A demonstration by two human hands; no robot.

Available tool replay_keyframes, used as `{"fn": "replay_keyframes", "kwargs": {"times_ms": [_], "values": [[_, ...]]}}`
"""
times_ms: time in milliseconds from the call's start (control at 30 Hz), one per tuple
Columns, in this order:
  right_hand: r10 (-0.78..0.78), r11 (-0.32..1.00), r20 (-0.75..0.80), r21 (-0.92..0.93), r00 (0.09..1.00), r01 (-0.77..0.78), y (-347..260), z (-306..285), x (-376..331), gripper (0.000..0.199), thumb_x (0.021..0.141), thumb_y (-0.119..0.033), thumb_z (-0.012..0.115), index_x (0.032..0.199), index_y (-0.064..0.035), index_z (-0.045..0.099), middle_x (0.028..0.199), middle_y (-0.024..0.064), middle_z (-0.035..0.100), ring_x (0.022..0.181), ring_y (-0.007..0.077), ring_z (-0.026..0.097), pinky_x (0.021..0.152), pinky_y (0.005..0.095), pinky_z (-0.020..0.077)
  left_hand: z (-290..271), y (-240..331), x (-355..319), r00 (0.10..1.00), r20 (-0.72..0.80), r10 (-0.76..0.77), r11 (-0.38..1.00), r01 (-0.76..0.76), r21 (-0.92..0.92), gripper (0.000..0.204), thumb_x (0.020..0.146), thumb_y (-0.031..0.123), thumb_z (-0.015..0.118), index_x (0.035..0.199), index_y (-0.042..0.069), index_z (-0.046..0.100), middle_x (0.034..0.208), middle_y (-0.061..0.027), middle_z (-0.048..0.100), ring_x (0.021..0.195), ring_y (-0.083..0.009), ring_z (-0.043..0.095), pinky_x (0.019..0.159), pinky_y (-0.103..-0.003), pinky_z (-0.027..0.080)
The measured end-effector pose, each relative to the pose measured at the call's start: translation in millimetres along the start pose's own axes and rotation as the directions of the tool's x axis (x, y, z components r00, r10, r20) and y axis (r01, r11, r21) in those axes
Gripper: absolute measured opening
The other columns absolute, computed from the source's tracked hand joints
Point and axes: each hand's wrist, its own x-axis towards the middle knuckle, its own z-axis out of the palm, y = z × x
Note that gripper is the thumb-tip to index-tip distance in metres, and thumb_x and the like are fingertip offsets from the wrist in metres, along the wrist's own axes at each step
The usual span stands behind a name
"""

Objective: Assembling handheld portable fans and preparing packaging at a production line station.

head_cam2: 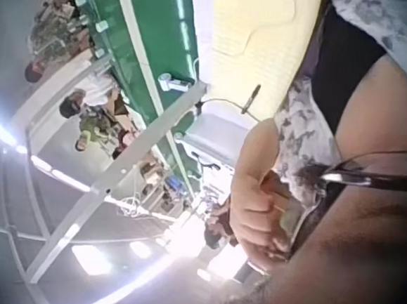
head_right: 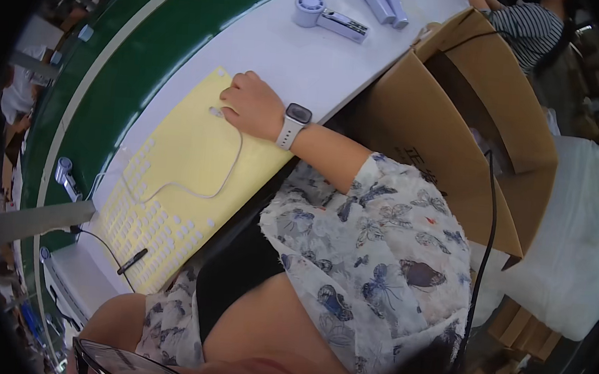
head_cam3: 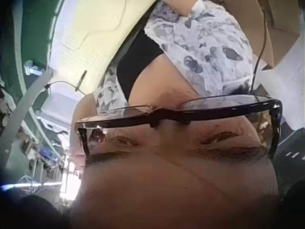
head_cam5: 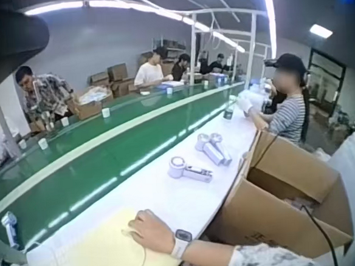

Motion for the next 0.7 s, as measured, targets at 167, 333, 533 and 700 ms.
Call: {"fn": "replay_keyframes", "kwargs": {"times_ms": [167, 333, 533, 700], "values": [[0.053, 0.997, -0.015, 0.053, 0.998, -0.052, 8, 0, -3, 0.016, 0.075, -0.014, 0.068, 0.089, -0.0075, 0.066, 0.090, 0.0081, 0.054, 0.089, 0.0270, 0.051, 0.079, 0.0350, 0.0447, 6, -11, 25, 0.794, 0.543, -0.272, 0.908, 0.398, -0.127, 0.016, 0.066, 0.022, 0.052, 0.072, 0.009, 0.058, 0.071, -0.0066, 0.055, 0.067, -0.0264, 0.055, 0.059, -0.046, 0.046], [0.000, 1.000, -0.007, 0.028, 1.000, 0.000, 6, -1, -3, 0.015, 0.075, -0.014, 0.069, 0.086, -0.0061, 0.065, 0.089, 0.0081, 0.055, 0.089, 0.0265, 0.051, 0.079, 0.0349, 0.0448, 7, -75, -23, 0.732, 0.619, -0.283, 0.898, 0.430, -0.098, 0.036, 0.073, 0.030, 0.072, 0.091, 0.003, 0.056, 0.069, -0.0081, 0.053, 0.067, -0.0261, 0.057, 0.056, -0.037, 0.044], [-0.133, 0.991, 0.110, -0.010, 0.985, 0.135, -13, -5, -2, 0.019, 0.075, -0.014, 0.070, 0.090, -0.0050, 0.063, 0.089, 0.0089, 0.054, 0.089, 0.0267, 0.052, 0.079, 0.0358, 0.0445, -1, -121, -26, 0.279, 0.459, -0.844, 0.415, 0.881, 0.227, 0.060, 0.084, 0.040, 0.065, 0.130, 0.006, 0.048, 0.097, -0.0151, 0.058, 0.094, -0.0317, 0.057, 0.081, -0.039, 0.046], [-0.186, 0.982, 0.064, 0.046, 0.980, 0.184, -6, 4, 5, 0.015, 0.079, -0.009, 0.065, 0.092, -0.0038, 0.060, 0.087, 0.0108, 0.055, 0.087, 0.0274, 0.052, 0.077, 0.0361, 0.0444, -105, -166, -141, 0.092, -0.434, -0.896, -0.337, 0.496, 0.800, 0.054, 0.079, 0.035, 0.069, 0.126, 0.013, 0.054, 0.116, -0.0177, 0.056, 0.110, -0.0354, 0.052, 0.091, -0.044, 0.045]]}}
